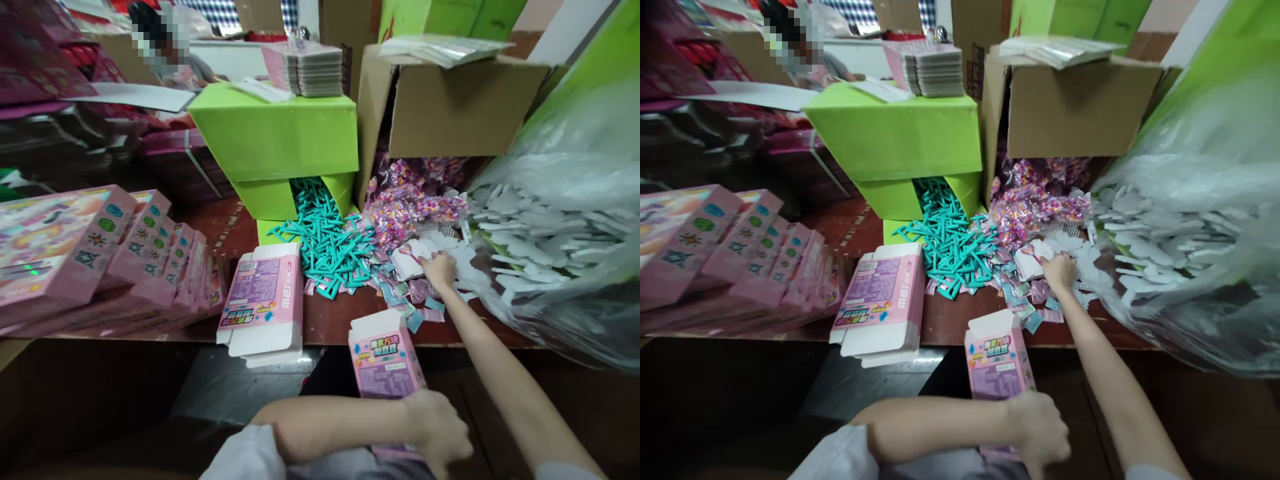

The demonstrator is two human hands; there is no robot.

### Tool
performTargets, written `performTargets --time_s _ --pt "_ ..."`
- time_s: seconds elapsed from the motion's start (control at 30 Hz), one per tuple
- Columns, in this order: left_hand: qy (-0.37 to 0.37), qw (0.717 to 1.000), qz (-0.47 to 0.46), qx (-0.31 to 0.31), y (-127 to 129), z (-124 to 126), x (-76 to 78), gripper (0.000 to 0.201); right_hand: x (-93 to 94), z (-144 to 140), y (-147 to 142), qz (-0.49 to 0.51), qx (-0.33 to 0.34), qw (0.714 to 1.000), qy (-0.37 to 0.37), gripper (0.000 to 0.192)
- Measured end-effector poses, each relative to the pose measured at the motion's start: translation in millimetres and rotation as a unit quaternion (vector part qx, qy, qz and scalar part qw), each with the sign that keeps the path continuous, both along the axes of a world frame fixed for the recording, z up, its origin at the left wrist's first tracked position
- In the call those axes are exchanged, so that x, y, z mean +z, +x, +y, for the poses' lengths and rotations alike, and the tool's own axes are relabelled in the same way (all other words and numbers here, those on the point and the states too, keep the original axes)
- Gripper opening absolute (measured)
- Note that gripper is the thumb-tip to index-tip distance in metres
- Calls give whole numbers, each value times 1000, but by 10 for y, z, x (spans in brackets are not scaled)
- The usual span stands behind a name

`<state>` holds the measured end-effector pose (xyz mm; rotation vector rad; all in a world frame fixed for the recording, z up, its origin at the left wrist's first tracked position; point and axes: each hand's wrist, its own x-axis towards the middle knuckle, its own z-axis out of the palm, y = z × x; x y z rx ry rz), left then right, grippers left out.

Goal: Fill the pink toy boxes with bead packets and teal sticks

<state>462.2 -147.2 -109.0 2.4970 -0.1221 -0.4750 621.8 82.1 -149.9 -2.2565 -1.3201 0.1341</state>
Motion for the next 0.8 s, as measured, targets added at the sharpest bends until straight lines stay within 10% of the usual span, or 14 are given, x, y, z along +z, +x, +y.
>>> performTargets --time_s 0.23,0.53,0.8 --pt "57 988 138 31 -49 -75 -801 11 -146 78 173 75 12 997 31 58" --pt "98 995 5 6 -159 -448 -1203 28 -241 -5 214 145 -78 984 69 45" --pt "62 998 -13 -9 -252 -328 -1219 33 159 -429 -117 167 -70 959 216 44"
